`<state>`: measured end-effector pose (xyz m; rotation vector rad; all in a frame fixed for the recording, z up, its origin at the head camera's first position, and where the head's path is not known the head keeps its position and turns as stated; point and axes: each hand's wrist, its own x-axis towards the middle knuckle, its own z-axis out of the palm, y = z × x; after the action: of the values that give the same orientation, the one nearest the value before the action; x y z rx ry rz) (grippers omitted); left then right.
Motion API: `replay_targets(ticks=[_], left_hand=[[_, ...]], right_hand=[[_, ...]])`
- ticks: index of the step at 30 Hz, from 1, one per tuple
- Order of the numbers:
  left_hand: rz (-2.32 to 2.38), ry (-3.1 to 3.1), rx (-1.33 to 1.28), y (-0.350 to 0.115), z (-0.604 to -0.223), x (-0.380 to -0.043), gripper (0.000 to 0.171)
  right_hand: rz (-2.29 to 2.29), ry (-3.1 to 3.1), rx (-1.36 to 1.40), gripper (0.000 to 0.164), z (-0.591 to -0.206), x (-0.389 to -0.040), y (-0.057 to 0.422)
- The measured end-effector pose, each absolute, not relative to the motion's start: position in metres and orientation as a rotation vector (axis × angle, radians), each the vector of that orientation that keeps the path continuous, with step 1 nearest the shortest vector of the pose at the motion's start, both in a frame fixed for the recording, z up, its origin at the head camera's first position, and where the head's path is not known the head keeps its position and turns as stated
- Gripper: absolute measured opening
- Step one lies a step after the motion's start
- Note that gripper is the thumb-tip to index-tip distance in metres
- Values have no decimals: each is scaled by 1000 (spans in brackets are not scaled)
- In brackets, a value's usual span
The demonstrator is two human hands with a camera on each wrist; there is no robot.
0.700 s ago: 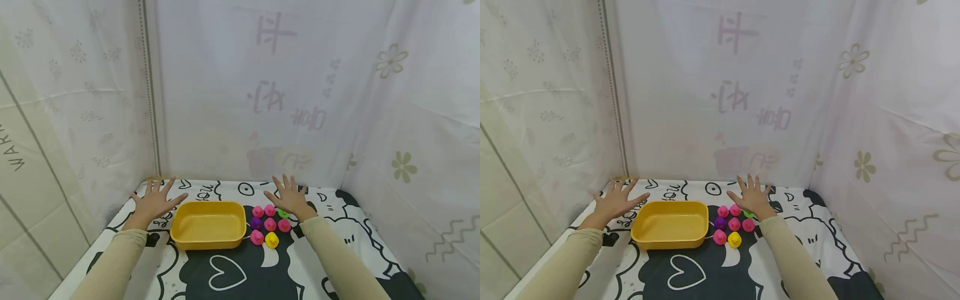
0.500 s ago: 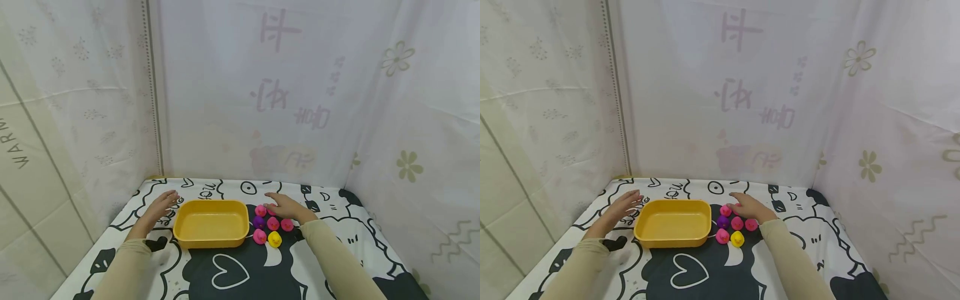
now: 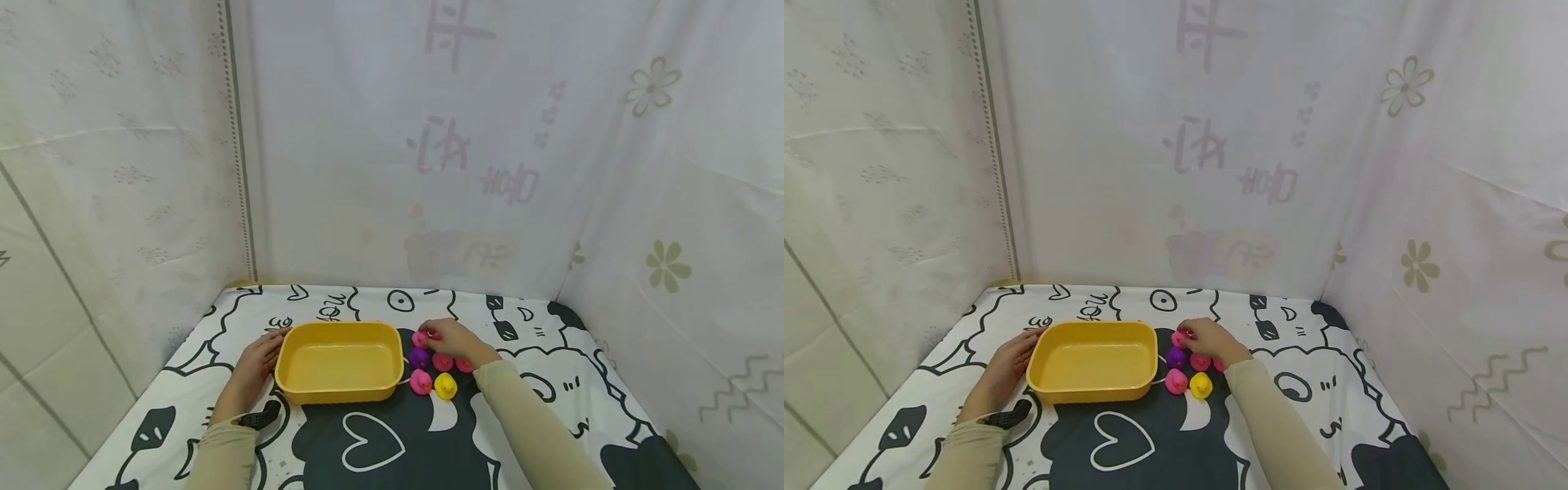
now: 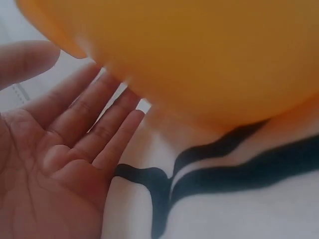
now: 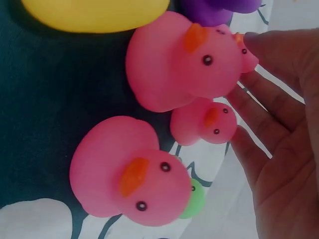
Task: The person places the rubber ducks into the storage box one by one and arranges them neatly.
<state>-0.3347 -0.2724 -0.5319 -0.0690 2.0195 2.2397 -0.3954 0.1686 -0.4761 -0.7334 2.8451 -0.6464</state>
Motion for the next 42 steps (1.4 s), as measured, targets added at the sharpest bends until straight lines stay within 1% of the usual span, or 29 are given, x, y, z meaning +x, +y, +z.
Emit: replay_targets(ticks=[7,14,16,18,25,30,33,42], left_hand=[[2165,2078,-153,-270,-531,-331,69],[2205,2057,-139,-272,-529,-332,72],[2205,2051,-140,-274,-528,-331,71],[2217,2038,-146,-275,-528,-331,67],[2253,1974,-88,-271,-528,-336,58],[2232,1987,-149,-273,-536,-330,57],[2232,1991,-140,-274,-539,-326,58],[2194,2083,-37,-271,-530,-329,56]], right_hand=[[-611,2881,-721,33,-487,-400,171],[-586,2962,-732,28,-489,-407,164],[-598,2939,-718,29,-487,-407,162],[-606,2922,-693,30,-486,-407,160],[-574,2960,-640,28,-482,-404,158],[-585,2901,-665,29,-489,-399,156],[-587,2896,-675,29,-492,-399,155],[-704,2968,-731,28,-475,-411,154]])
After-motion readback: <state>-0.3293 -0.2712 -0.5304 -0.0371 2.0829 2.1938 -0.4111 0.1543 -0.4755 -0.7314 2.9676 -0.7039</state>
